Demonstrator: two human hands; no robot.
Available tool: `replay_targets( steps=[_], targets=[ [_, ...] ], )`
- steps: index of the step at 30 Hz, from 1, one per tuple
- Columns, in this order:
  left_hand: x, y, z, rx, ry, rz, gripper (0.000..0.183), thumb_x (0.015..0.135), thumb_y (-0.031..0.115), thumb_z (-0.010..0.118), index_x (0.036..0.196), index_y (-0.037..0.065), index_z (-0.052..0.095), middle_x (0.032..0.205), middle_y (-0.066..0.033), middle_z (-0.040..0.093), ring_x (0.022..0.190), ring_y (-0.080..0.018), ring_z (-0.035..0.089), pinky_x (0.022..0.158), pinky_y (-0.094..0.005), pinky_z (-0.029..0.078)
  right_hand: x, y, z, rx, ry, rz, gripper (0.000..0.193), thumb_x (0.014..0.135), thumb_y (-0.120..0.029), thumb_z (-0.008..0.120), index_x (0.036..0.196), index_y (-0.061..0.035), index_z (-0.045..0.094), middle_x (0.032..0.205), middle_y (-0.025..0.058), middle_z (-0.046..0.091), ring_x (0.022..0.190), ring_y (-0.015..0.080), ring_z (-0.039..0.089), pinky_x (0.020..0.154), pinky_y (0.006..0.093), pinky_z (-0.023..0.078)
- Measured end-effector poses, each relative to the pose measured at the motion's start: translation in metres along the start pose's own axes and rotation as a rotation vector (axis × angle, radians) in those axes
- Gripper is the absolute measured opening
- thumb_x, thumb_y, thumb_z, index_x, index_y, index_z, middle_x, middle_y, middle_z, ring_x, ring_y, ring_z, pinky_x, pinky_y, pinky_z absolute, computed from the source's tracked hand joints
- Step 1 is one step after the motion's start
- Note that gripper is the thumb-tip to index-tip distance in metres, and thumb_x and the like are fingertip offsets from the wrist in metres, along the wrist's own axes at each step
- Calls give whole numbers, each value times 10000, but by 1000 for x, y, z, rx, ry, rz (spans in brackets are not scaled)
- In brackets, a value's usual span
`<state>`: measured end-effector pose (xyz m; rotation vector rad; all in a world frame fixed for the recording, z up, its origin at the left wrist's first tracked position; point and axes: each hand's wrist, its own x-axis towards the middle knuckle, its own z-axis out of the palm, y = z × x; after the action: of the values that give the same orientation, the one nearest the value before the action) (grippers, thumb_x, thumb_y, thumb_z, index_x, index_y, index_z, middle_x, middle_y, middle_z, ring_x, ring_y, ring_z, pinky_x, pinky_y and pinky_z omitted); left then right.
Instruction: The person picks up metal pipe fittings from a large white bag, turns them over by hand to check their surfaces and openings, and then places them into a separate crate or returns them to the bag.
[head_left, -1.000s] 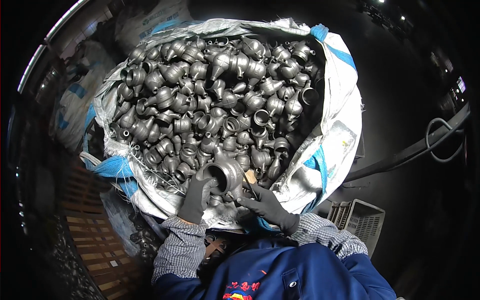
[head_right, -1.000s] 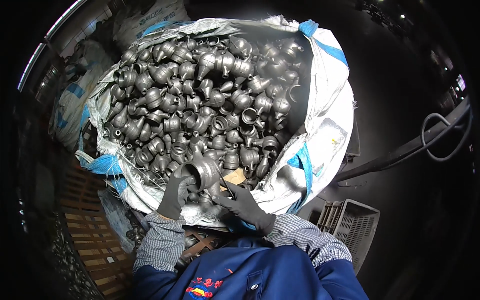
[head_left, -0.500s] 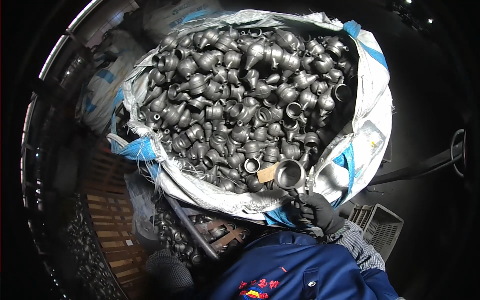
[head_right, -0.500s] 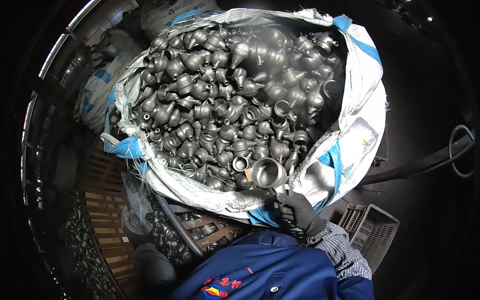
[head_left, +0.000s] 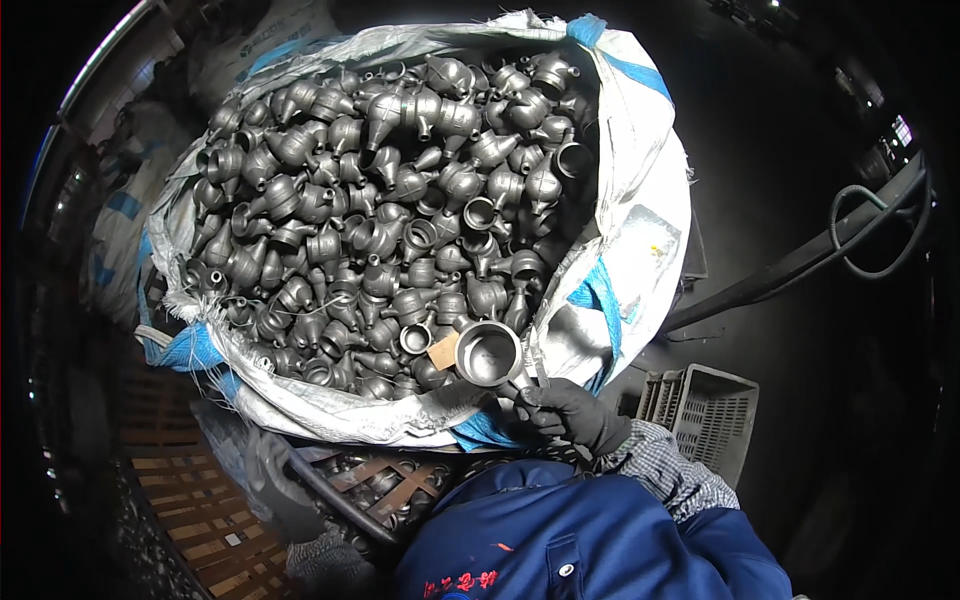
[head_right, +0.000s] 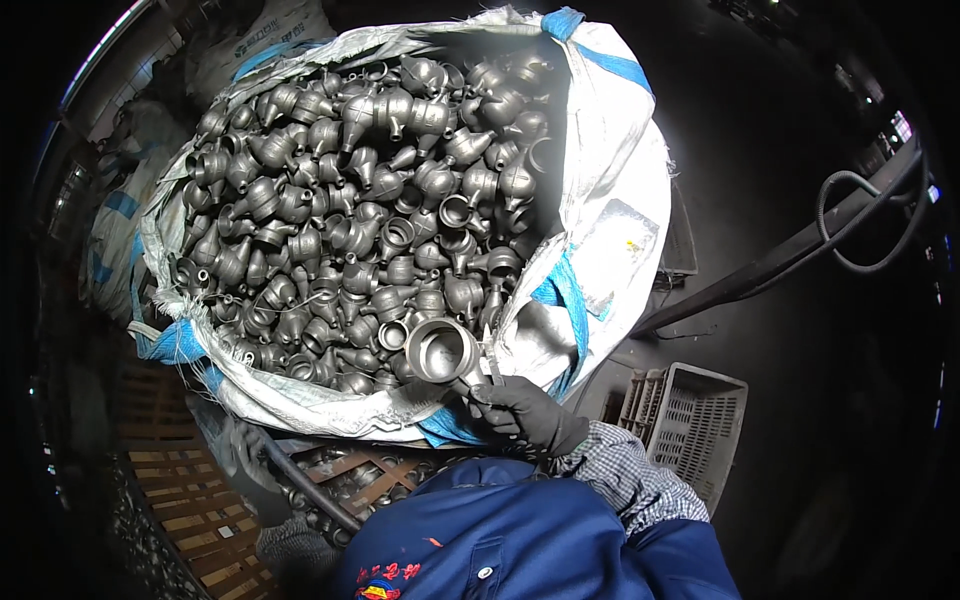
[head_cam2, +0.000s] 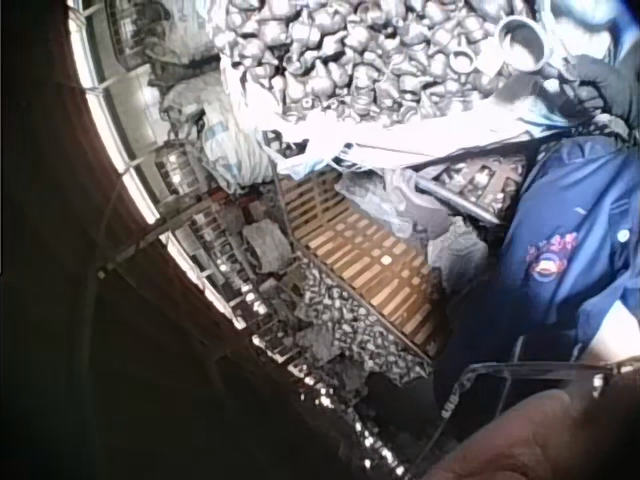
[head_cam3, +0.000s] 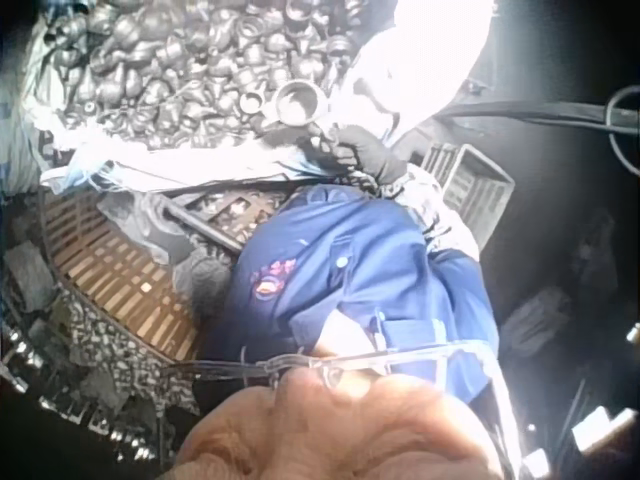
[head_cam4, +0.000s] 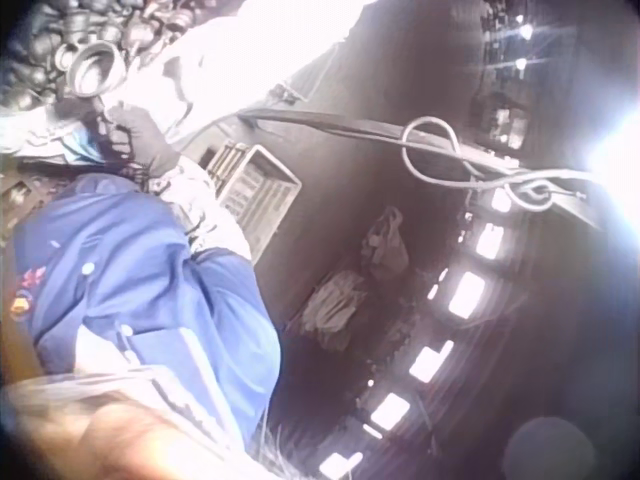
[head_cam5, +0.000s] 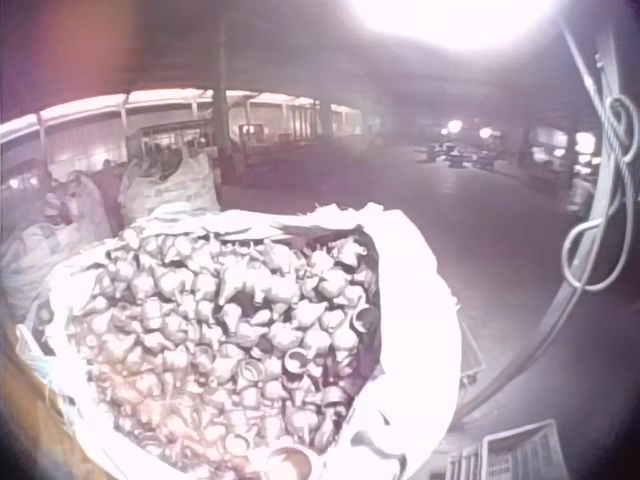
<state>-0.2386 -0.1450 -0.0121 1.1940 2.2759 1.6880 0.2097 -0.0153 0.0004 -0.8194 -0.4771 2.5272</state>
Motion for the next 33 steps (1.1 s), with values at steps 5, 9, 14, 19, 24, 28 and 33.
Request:
replay_targets(
  steps=[5,9,14,19,24,28,33],
  targets=[
    [-27,120,184,-1068,-813,-488,602,909,371,588,1392,49,431,1359,-165,486,1230,-285,490,1006,-443,450,-3,6,7,218,-189,17,385,989,-305,498,1057,68,558,624,-40,438,420,20,278,384,179,226],
    [-67,126,259,-1326,-963,-1083,498,944,159,498,1418,49,396,1403,-152,466,1274,-292,478,1064,-476,414,-16,6,-6,174,-131,-16,464,1002,-349,439,1128,86,539,677,-25,511,439,13,334,378,178,256],
    [-94,117,277,-1180,-948,-928,412,922,-21,399,1331,-42,439,1268,-185,545,1198,-307,530,1066,-454,434,-38,-3,-11,-322,503,-225,384,921,-212,637,1241,-7,577,866,7,640,693,35,565,567,160,408],
    [-109,90,285,-1064,-828,-1003,330,902,-40,479,1221,-51,564,1242,-138,575,1177,-227,539,1073,-339,394,-38,-1,-8,-414,535,-450,465,916,-221,644,1312,-4,531,818,-1,652,627,14,509,535,176,393],
    [-112,102,279,-1023,-792,-1028,315,917,-25,479,1218,-50,569,1235,-123,582,1167,-217,540,1072,-338,391,-47,-4,-2,-374,563,-433,460,919,-238,644,1288,18,546,798,4,651,619,20,509,528,177,387],
    [-115,110,275,-997,-811,-1037,309,931,-5,475,1227,-37,557,1249,-117,576,1169,-231,541,1064,-366,405,-51,0,-3,-468,573,-498,451,917,-235,650,1267,35,560,830,28,663,685,39,559,597,190,439],
    [-126,115,278,-961,-846,-1253,326,970,83,436,1282,15,505,1275,-113,558,1178,-257,537,1043,-422,428,-54,3,6,-637,581,-611,442,896,-211,682,1248,37,581,906,69,686,790,75,611,730,224,489]
  ],
)
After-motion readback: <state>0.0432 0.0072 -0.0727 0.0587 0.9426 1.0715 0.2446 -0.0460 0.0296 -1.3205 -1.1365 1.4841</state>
